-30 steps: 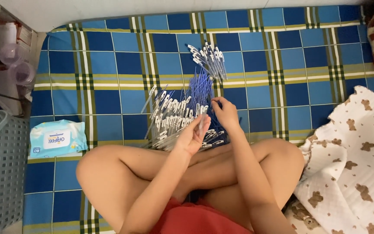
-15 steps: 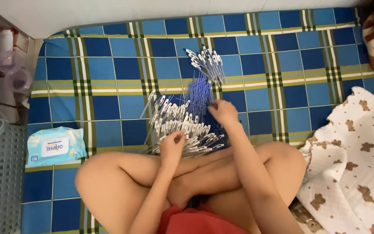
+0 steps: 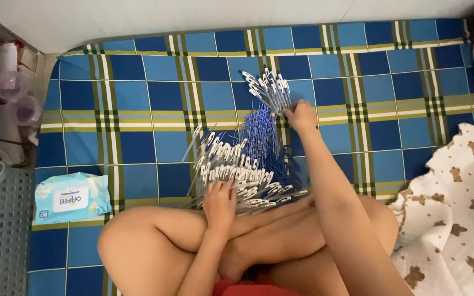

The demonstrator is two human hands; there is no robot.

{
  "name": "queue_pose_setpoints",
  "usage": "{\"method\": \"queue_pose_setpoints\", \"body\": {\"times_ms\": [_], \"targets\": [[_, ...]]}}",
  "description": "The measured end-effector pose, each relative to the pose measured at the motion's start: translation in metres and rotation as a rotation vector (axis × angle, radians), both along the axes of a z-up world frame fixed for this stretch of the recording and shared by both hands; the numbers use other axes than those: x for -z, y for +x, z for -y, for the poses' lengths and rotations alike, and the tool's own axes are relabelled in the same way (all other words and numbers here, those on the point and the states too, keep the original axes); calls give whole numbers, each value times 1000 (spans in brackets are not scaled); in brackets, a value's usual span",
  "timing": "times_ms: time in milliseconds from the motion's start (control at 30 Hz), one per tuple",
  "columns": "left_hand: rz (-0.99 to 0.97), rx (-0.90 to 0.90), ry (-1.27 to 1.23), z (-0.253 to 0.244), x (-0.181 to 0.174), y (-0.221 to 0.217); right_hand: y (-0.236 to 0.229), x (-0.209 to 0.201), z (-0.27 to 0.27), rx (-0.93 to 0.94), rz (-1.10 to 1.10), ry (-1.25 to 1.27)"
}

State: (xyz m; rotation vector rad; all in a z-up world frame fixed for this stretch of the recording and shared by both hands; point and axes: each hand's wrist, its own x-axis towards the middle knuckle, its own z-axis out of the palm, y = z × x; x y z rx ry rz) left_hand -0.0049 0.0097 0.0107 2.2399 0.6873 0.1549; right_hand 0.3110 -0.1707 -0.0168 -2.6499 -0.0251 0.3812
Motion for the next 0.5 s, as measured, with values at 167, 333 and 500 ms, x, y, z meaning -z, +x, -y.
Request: {"method": "queue_pose_setpoints", "body": {"times_ms": [167,333,500], "targets": [[61,184,272,-5,15,-7,-2,3,-6,-70,-125,-92],[93,201,287,-7,-7,-6,2,22,15,-156,-106,-134],[362,144,28,-5,-15,-4,-12,26,44,-108,-31,32]]}}
